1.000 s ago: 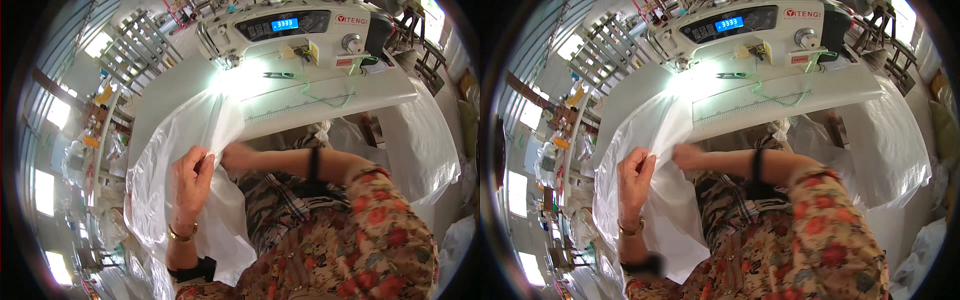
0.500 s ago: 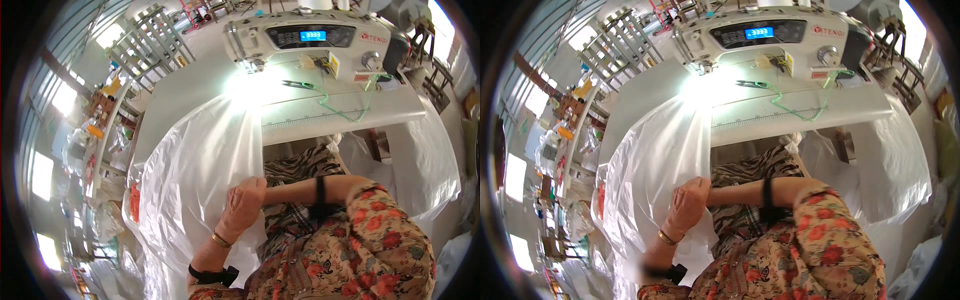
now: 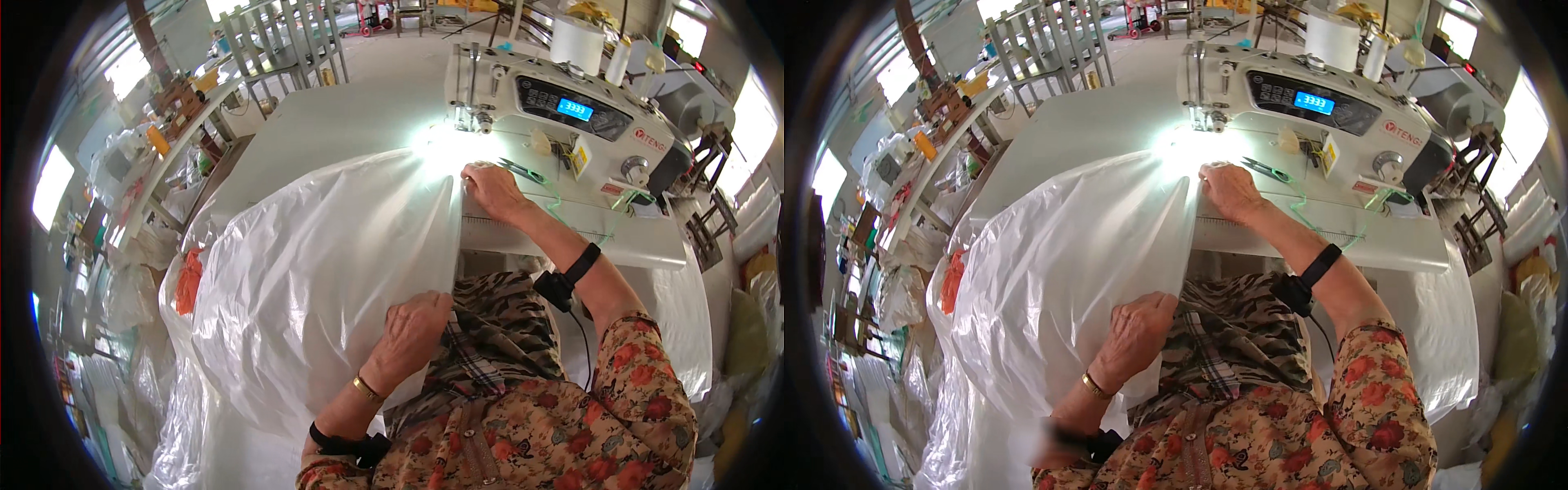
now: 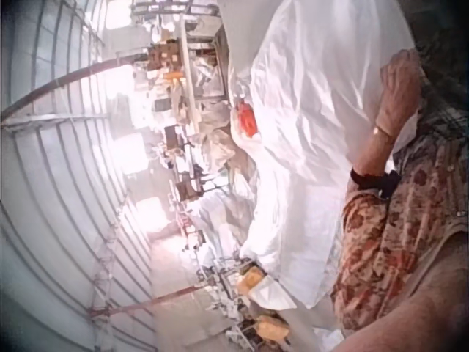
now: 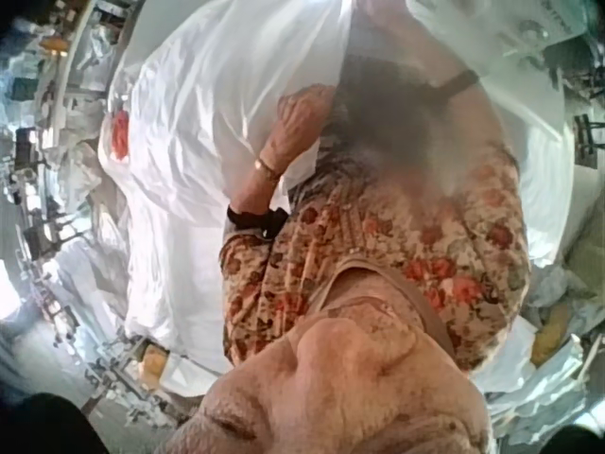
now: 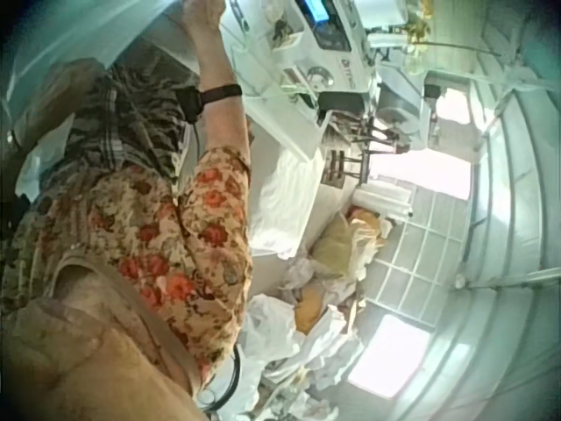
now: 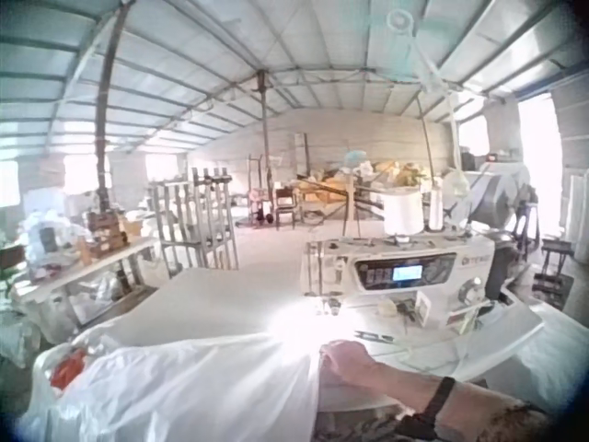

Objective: The person folds and aligns the edges of a white plastic sheet by hand and feeds the material through a sewing machine to sew a seam.

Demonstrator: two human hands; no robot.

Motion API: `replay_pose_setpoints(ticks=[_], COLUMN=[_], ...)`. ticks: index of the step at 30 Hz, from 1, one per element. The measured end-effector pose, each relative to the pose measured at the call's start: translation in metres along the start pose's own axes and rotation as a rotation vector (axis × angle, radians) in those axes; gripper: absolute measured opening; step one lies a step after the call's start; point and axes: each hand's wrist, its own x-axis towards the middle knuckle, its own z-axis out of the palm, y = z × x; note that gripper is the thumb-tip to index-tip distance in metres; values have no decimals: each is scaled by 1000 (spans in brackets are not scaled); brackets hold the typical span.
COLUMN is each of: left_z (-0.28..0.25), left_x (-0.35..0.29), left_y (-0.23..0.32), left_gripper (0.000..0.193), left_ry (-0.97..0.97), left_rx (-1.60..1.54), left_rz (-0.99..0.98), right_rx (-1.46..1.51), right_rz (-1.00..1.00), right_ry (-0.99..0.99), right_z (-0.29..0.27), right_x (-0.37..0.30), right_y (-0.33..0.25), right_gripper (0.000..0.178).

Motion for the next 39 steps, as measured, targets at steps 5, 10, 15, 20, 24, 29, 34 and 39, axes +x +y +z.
replay_pose_setpoints(ticks=[5, 10, 15, 20, 24, 29, 34, 39], left_z=[3, 2, 1, 5, 2, 8, 16, 25], left_x=[-2, -2, -3, -5, -3, -1, 0, 1], left_y=[-5, -8, -8, -8, -6, -4, -4, -4], left_gripper=[10, 9, 10, 10, 11, 11, 10, 9], left_ry=[26, 68, 68, 57, 65, 61, 94, 131], left_rx=[-36, -79, -76, -84, -111, -185, -224, -261], left_rz=[1, 7, 2, 13, 18, 24, 35, 32], right_rx=[-34, -6, -175, -291, -167, -172, -287, -198], right_rz=[-34, -302, -321, -132, 21, 302, 353, 506], right_ry=[-60, -154, -196, -284, -221, -189, -16, -105], right_z=[0, -8, -14, -12, 5, 15, 27, 27], right_x=[0, -1, 11, 31, 34, 35, 36, 46], right_y=[0, -2, 5, 11, 18, 5, 10, 13], right_gripper=[20, 17, 13, 15, 22, 24, 22, 25])
